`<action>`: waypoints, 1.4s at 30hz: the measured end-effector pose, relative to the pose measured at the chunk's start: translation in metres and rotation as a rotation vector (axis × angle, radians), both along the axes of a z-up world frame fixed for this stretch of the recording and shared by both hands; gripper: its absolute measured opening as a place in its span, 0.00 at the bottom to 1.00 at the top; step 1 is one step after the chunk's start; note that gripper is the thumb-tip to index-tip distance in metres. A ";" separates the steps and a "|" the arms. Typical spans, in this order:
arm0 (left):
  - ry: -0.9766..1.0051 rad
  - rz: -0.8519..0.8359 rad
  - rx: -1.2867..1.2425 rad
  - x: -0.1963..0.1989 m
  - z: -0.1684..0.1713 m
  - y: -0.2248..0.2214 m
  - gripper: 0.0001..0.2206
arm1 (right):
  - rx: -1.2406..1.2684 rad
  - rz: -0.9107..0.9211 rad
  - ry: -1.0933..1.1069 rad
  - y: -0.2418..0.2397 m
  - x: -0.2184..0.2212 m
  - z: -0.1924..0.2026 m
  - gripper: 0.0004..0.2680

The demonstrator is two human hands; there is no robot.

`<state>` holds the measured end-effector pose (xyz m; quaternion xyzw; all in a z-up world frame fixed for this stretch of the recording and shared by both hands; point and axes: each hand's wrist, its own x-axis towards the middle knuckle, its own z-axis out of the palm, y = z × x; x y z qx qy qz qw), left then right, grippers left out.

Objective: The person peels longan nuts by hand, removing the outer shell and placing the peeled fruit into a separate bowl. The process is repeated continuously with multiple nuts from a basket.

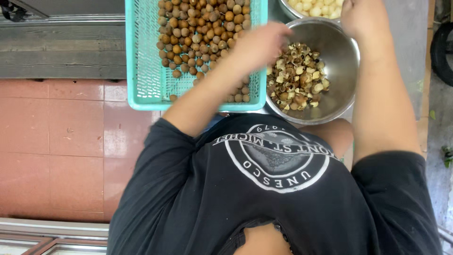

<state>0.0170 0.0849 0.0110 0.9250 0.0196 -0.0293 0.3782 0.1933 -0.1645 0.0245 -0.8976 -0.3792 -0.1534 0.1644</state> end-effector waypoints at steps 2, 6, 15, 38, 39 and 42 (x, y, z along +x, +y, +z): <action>0.032 0.102 0.118 0.011 0.007 0.065 0.16 | 0.011 -0.047 0.073 -0.011 -0.010 0.001 0.06; -0.058 0.088 0.474 0.019 -0.033 0.131 0.08 | 0.385 -0.080 0.763 -0.011 -0.078 -0.002 0.14; -0.150 0.128 0.690 0.033 -0.079 0.123 0.16 | 0.408 -0.063 0.925 -0.016 -0.169 0.002 0.14; -0.164 -0.479 0.643 -0.043 -0.055 0.081 0.20 | 0.532 0.088 0.999 -0.012 -0.195 0.002 0.10; -0.117 -0.424 0.667 -0.041 -0.052 0.073 0.19 | 0.509 0.102 0.982 -0.009 -0.197 0.004 0.10; 0.165 -0.386 0.746 -0.034 -0.038 0.068 0.19 | 0.426 0.098 0.927 -0.008 -0.201 0.013 0.10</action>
